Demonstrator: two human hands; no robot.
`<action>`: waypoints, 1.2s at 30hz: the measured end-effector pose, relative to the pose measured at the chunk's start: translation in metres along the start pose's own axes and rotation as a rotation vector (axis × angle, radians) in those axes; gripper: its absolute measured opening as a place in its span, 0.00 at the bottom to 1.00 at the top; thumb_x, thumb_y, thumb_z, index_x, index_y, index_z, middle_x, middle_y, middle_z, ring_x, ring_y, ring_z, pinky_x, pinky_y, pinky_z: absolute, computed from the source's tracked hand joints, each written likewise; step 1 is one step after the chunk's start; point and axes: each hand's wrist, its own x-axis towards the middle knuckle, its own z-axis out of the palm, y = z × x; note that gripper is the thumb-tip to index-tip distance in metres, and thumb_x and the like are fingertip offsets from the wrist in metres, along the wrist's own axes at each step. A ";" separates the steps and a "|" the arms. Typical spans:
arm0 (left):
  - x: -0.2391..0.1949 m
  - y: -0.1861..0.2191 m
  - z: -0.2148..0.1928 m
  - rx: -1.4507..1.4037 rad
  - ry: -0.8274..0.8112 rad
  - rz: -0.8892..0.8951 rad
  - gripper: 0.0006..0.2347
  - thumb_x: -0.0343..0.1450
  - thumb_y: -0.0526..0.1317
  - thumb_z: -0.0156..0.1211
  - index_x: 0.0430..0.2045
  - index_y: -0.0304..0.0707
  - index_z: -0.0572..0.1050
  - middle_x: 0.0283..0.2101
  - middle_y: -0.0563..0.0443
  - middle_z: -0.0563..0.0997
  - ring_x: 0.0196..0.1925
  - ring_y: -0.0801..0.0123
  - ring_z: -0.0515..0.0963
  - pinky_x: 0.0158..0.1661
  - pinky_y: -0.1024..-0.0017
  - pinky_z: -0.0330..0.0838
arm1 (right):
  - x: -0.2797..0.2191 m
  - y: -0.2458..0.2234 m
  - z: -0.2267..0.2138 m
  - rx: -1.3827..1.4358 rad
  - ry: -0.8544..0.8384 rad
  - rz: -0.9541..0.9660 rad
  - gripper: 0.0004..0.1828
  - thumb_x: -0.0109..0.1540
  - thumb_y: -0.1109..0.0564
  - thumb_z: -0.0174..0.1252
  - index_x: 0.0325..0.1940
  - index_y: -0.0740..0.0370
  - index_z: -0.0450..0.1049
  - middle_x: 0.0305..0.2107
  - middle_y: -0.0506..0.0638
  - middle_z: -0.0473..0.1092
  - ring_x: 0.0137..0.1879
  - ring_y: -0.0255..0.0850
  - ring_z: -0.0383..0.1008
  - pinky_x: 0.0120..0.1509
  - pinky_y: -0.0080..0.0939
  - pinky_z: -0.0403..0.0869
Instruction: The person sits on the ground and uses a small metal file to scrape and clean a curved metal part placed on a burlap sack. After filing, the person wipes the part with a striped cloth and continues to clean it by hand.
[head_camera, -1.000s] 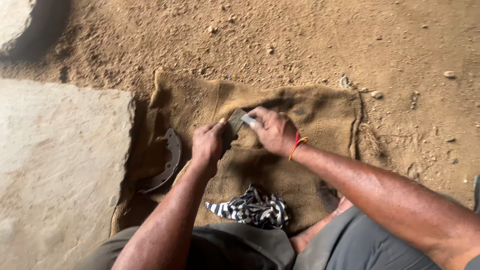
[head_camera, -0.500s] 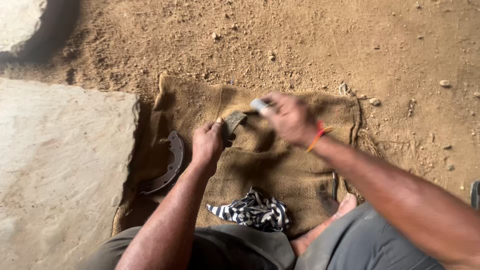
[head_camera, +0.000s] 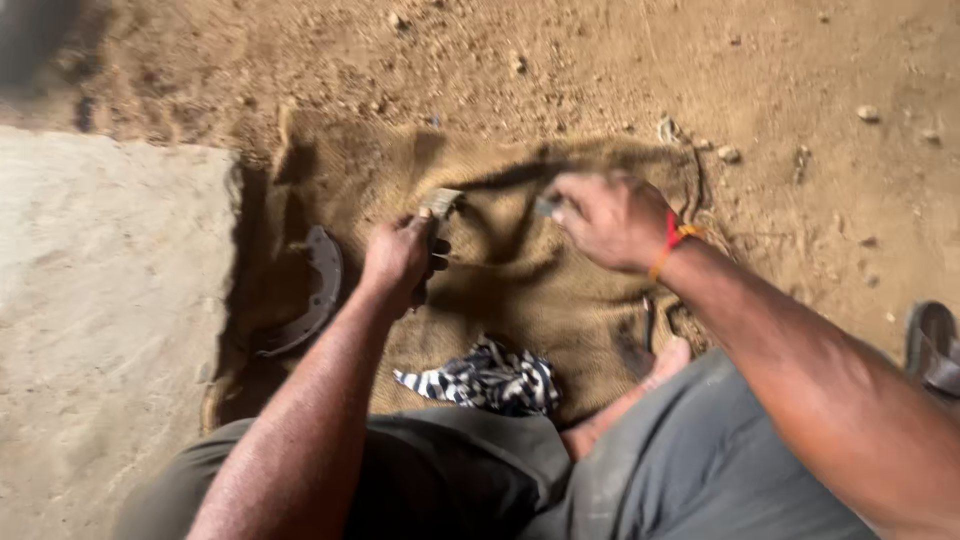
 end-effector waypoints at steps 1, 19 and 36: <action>-0.001 -0.004 0.002 0.016 -0.008 0.008 0.14 0.75 0.47 0.51 0.40 0.34 0.75 0.27 0.50 0.80 0.24 0.71 0.76 0.22 0.71 0.67 | 0.006 -0.001 0.001 -0.006 -0.105 0.136 0.15 0.70 0.49 0.48 0.51 0.50 0.80 0.24 0.49 0.73 0.26 0.40 0.70 0.30 0.44 0.69; 0.014 -0.013 -0.010 -0.135 -0.052 0.011 0.15 0.77 0.45 0.48 0.51 0.33 0.72 0.37 0.46 0.82 0.32 0.68 0.80 0.32 0.68 0.77 | 0.009 0.097 0.090 -0.115 -0.454 0.522 0.15 0.62 0.49 0.59 0.46 0.61 0.78 0.37 0.55 0.77 0.43 0.47 0.77 0.54 0.53 0.76; 0.002 -0.003 -0.006 0.349 0.025 0.018 0.21 0.67 0.40 0.67 0.52 0.31 0.70 0.44 0.39 0.82 0.44 0.55 0.85 0.44 0.58 0.82 | -0.074 0.177 0.178 -0.317 -0.808 0.707 0.17 0.52 0.52 0.61 0.39 0.64 0.85 0.42 0.61 0.80 0.47 0.53 0.83 0.54 0.52 0.80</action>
